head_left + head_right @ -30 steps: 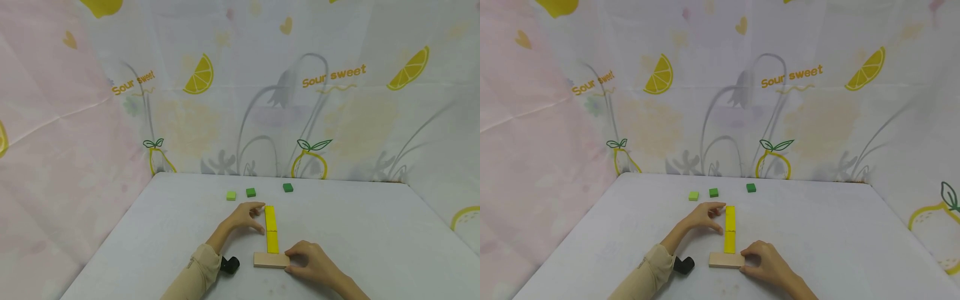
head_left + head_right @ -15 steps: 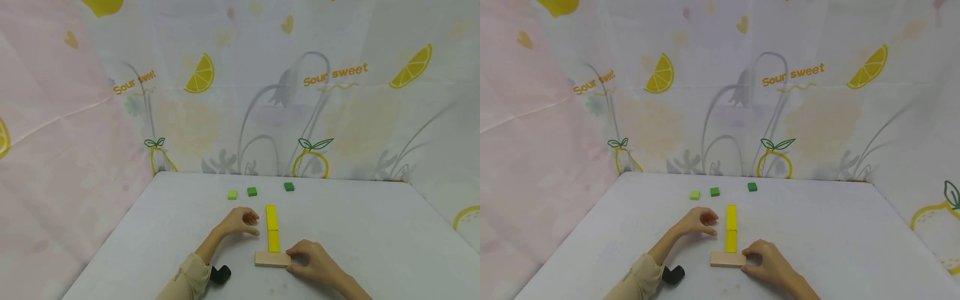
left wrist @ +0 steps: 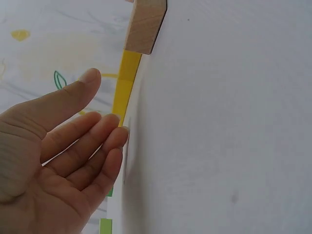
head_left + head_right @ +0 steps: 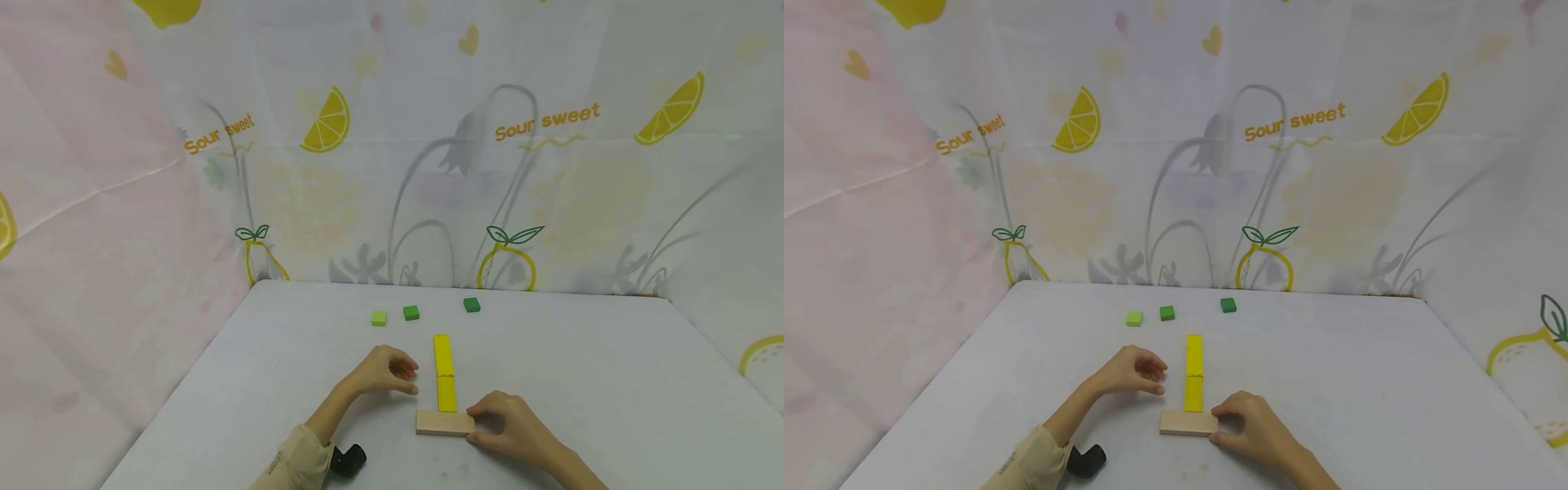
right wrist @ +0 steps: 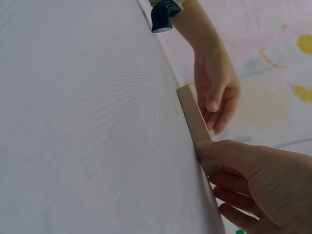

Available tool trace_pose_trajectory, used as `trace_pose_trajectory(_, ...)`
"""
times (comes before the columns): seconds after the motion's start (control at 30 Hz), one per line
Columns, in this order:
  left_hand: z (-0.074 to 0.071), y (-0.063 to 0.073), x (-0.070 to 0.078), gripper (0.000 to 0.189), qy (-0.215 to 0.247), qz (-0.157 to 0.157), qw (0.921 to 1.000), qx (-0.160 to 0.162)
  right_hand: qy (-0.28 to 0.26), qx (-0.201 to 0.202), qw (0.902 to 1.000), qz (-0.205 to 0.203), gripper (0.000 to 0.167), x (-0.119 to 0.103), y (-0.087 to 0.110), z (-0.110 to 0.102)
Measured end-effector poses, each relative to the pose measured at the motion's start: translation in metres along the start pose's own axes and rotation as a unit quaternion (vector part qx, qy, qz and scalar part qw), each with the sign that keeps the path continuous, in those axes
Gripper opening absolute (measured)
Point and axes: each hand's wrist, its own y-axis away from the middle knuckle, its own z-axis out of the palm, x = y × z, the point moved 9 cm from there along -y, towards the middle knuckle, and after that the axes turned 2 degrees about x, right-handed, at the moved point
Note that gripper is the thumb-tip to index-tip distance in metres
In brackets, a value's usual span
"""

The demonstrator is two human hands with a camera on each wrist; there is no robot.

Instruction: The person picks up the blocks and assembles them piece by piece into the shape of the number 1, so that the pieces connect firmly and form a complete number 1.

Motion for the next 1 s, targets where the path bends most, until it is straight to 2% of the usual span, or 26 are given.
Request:
trace_pose_trajectory(0.2,0.003,0.011,0.006,0.033,-0.015,0.013,0.9998,-0.011,-0.004,-0.004,1.0000,0.006,0.028,0.000,-0.001,0.000)
trace_pose_trajectory(0.43,0.013,0.022,0.016,0.036,-0.031,0.033,0.9984,-0.035,-0.002,-0.001,1.0000,-0.001,0.029,0.000,-0.001,0.001)
trace_pose_trajectory(0.77,0.019,0.029,0.015,0.038,-0.044,0.028,0.9980,-0.037,-0.002,-0.010,0.9999,0.013,0.030,0.002,0.000,0.004)
trace_pose_trajectory(1.0,0.024,0.032,0.017,0.039,-0.051,0.010,0.9969,-0.060,-0.002,-0.003,1.0000,0.006,0.028,0.000,0.000,0.001)
